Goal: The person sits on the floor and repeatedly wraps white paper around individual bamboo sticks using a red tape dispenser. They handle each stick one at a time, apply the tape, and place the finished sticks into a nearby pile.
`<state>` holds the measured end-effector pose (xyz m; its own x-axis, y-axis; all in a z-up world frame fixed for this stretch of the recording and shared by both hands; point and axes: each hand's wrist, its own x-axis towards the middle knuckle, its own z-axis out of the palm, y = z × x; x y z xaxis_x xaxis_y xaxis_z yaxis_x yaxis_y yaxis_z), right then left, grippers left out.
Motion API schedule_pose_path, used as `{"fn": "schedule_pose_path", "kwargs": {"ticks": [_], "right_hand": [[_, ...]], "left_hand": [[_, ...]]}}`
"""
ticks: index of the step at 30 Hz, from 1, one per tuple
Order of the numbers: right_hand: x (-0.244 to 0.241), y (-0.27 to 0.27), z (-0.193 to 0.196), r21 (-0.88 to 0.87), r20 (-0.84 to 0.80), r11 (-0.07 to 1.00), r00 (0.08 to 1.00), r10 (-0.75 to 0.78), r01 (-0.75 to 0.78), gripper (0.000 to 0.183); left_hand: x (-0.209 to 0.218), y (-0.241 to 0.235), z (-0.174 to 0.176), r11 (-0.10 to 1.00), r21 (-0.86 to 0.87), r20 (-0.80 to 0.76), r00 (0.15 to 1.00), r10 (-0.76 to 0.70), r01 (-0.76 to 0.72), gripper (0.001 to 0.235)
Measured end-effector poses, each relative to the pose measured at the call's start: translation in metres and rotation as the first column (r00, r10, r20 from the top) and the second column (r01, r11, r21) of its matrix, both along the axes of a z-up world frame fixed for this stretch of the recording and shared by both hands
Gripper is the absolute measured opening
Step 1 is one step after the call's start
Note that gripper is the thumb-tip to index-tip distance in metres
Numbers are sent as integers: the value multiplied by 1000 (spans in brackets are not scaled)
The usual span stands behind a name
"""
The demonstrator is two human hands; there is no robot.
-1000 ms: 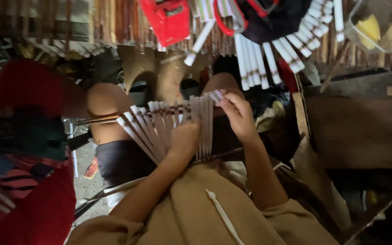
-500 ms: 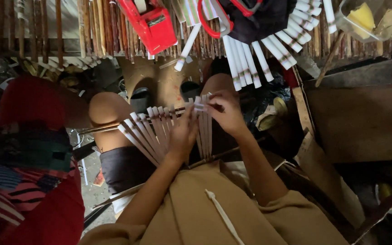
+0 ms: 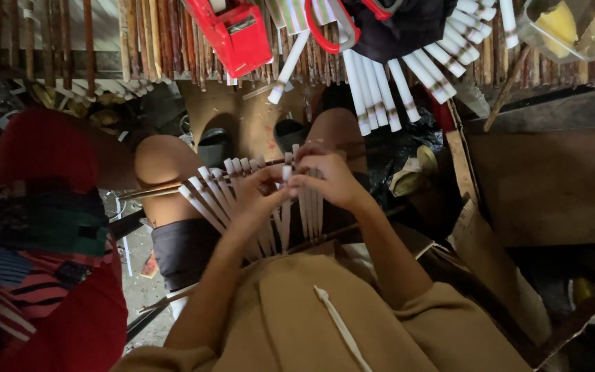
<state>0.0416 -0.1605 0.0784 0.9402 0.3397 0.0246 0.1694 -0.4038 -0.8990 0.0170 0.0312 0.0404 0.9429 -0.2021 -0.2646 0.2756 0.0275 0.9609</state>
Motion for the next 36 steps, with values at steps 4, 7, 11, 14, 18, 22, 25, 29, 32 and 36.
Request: {"fn": "schedule_pose_path", "kwargs": {"ticks": [4, 7, 11, 14, 18, 22, 25, 29, 32, 36], "right_hand": [[2, 12, 26, 27, 27, 999, 999, 40, -41, 14], [1, 10, 13, -11, 135, 1000, 990, 27, -26, 15], [0, 4, -14, 46, 90, 998, 995, 33, -37, 18], [0, 14, -11, 100, 4, 995, 1000, 8, -9, 51], [1, 48, 13, 107, 131, 991, 989, 67, -81, 133], [-9, 66, 25, 131, 293, 991, 955, -46, 7, 134], [-17, 77, 50, 434, 253, 895, 968, -7, -106, 77], [-23, 86, 56, 443, 165, 892, 986, 12, -85, 72], [-23, 93, 42, 292, 242, 956, 969, -51, -23, 84], [-19, 99, 50, 191, 332, 981, 938, -101, 38, 88]], "left_hand": [[6, 25, -51, 997, -77, -22, 999, -24, 23, 42], [6, 31, -32, 988, -135, -66, 994, -89, 80, 46], [4, 24, 11, 970, -229, -57, 994, -93, 77, 34], [-1, 22, 24, 932, -323, -115, 970, -213, 166, 37], [-7, 16, -4, 898, -404, -220, 935, -279, 173, 44], [12, 26, -8, 872, -411, -22, 959, 283, -267, 40], [21, 35, 46, 716, -594, -150, 925, 349, -367, 23], [12, 36, 54, 746, -635, 76, 946, 316, -198, 55], [5, 29, 83, 877, -448, 286, 902, 324, -173, 48], [10, 39, 77, 954, 30, 588, 777, 225, -298, 35]]}}
